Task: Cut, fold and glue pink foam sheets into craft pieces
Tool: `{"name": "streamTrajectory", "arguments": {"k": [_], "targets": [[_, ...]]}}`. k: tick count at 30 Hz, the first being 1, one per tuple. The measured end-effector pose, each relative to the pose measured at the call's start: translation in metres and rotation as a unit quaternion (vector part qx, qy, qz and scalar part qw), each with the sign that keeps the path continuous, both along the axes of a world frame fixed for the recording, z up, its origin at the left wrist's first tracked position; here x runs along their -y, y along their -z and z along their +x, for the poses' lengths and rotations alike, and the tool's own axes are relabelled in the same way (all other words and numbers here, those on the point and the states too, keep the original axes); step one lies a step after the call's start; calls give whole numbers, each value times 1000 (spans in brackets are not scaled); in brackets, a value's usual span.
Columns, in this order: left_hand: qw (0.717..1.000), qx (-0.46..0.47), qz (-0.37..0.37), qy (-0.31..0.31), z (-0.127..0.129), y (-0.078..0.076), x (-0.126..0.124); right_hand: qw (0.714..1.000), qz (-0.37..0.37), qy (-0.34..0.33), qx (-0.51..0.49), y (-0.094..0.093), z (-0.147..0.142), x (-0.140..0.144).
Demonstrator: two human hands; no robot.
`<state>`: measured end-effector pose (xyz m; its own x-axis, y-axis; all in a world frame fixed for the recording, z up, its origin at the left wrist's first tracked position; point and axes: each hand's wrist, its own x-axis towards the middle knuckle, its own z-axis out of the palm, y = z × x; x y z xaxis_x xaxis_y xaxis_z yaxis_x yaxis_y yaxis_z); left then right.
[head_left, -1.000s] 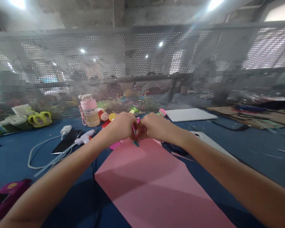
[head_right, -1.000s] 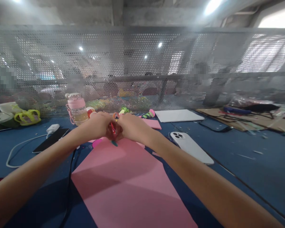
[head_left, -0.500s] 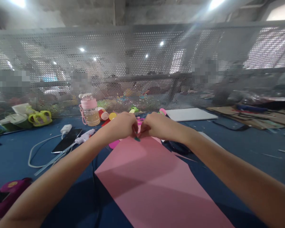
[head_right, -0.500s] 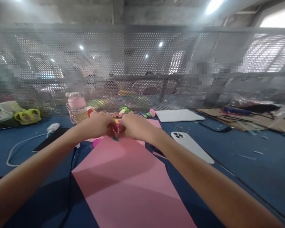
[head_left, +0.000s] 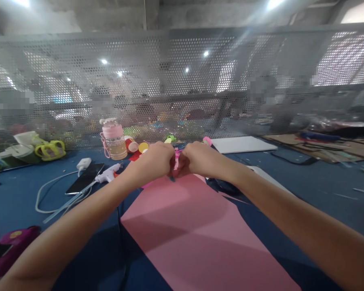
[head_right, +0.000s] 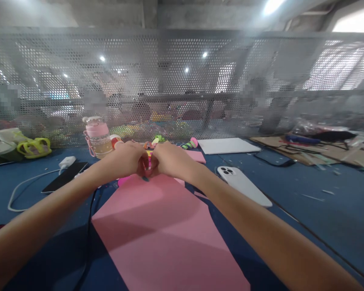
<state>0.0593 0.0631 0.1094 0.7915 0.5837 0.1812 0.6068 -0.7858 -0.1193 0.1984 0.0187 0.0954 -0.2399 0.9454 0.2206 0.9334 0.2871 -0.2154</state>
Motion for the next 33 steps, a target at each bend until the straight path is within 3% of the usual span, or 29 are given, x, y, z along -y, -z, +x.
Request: {"name": "streamTrajectory", "arguments": {"k": [10, 18, 26, 33], "targets": [[997, -11, 74, 17, 0, 7, -1, 1000, -26, 3, 16, -3, -6, 3], [994, 21, -31, 99, 0, 7, -4, 997, -10, -26, 69, -5, -12, 15], [994, 19, -52, 97, 1, 8, -7, 999, -37, -16, 32, -5, -10, 10], [997, 17, -52, 53, 2, 7, -5, 1000, 6, -7, 9, 0, -9, 7]]}}
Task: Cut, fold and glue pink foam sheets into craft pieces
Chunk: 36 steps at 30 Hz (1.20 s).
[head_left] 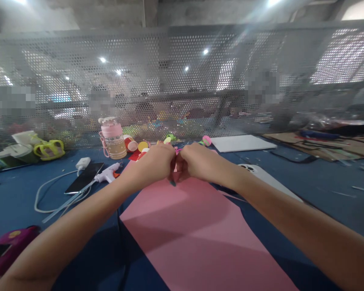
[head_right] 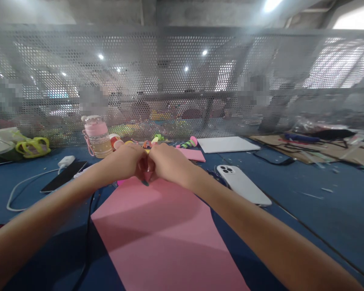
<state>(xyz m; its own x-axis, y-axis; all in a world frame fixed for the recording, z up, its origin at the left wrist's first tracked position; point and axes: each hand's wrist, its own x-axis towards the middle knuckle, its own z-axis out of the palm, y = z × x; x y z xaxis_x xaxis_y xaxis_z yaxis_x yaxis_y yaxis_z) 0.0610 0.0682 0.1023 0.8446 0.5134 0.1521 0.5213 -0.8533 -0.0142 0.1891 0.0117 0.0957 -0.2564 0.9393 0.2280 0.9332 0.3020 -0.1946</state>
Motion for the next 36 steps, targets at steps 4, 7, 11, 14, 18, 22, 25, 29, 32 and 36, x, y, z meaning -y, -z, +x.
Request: {"name": "streamTrajectory", "arguments": {"k": [4, 7, 11, 14, 18, 22, 25, 29, 32, 36], "targets": [[1000, -8, 7, -20, -2, -8, 4, 1000, 31, 0, 4, -2, -1, 1], [999, -19, -39, -10, -4, -14, 3, 1000, 25, 15, 12, -4, -2, 2], [997, -28, -70, -18, -4, -16, 2, 1000, 7, 12, 4, -4, -1, 2], [995, -46, -77, -41, -1, -16, 3, 1000, -10, -3, -1, -3, 1, 0], [993, -58, -66, -74, 2, -16, 4, 999, -32, -17, 13, -3, 3, 0], [994, -61, -45, -84, 4, -14, 4, 998, -53, -30, 35, -6, 2, 3], [995, -63, -37, -74, 4, -14, 4, 998, -54, -30, 27, -7, 2, 3], [996, -61, -21, -56, 2, -13, 5, 998, -39, -35, 19, -6, 5, 0], [997, -57, -6, -47, 1, -12, 5, 999, -29, -36, 19, -6, 6, -2], [998, -52, 6, -36, 0, -12, 5, 998, -30, -52, 0, -5, 8, -4]]}}
